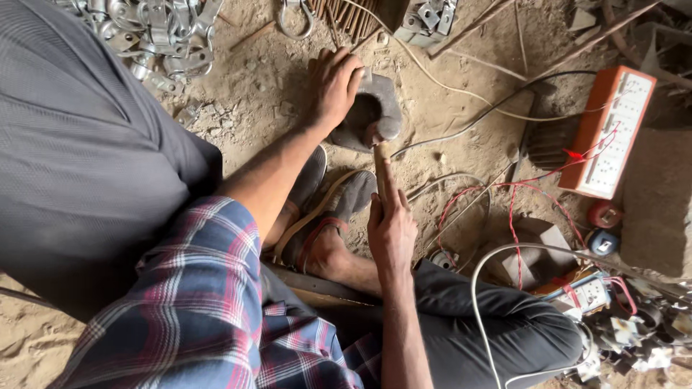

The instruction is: The person is using a hammer to strike a metal component placed inside a hexagonal mold on the ground.

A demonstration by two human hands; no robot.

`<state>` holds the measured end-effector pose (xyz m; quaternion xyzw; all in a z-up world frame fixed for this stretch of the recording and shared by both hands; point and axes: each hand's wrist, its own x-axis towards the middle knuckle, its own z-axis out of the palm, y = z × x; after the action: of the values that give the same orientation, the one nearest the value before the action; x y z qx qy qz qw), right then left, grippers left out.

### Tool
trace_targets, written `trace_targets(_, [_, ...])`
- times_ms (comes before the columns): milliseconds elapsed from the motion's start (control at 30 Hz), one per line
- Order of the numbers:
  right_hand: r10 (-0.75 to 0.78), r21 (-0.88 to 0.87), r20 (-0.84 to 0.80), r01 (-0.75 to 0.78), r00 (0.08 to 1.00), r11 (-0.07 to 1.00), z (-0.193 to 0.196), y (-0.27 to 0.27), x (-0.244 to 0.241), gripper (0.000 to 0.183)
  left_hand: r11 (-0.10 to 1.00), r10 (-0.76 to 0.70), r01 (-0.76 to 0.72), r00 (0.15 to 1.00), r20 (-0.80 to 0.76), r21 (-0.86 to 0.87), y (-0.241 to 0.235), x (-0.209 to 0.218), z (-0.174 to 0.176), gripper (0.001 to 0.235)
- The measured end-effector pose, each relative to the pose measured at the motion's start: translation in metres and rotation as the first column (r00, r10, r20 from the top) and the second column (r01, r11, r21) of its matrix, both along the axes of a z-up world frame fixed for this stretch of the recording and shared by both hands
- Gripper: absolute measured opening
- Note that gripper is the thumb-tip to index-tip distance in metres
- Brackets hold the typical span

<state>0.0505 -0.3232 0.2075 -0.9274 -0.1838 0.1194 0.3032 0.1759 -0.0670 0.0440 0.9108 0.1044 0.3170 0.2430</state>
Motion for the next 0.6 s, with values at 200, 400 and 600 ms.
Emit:
trace_targets(200, [0.046, 0.012, 0.072, -0.047, 0.996, 0.999, 0.004, -0.001, -0.002, 0.063, 0.991, 0.066, -0.075, 0.995, 0.080, 0.114, -0.001, 0.016, -0.017, 0.025])
trace_targets(400, [0.022, -0.015, -0.019, -0.023, 1.000, 1.000, 0.009, 0.001, 0.001, 0.061, 0.979, 0.072, -0.090, 0.992, -0.100, -0.186, 0.003, 0.022, -0.032, 0.024])
trace_targets(600, [0.026, -0.019, 0.004, -0.026, 1.000, 0.999, -0.006, 0.000, 0.004, 0.063, 0.881, 0.433, -0.461, 0.876, -0.213, -0.103, -0.004, -0.007, -0.030, 0.031])
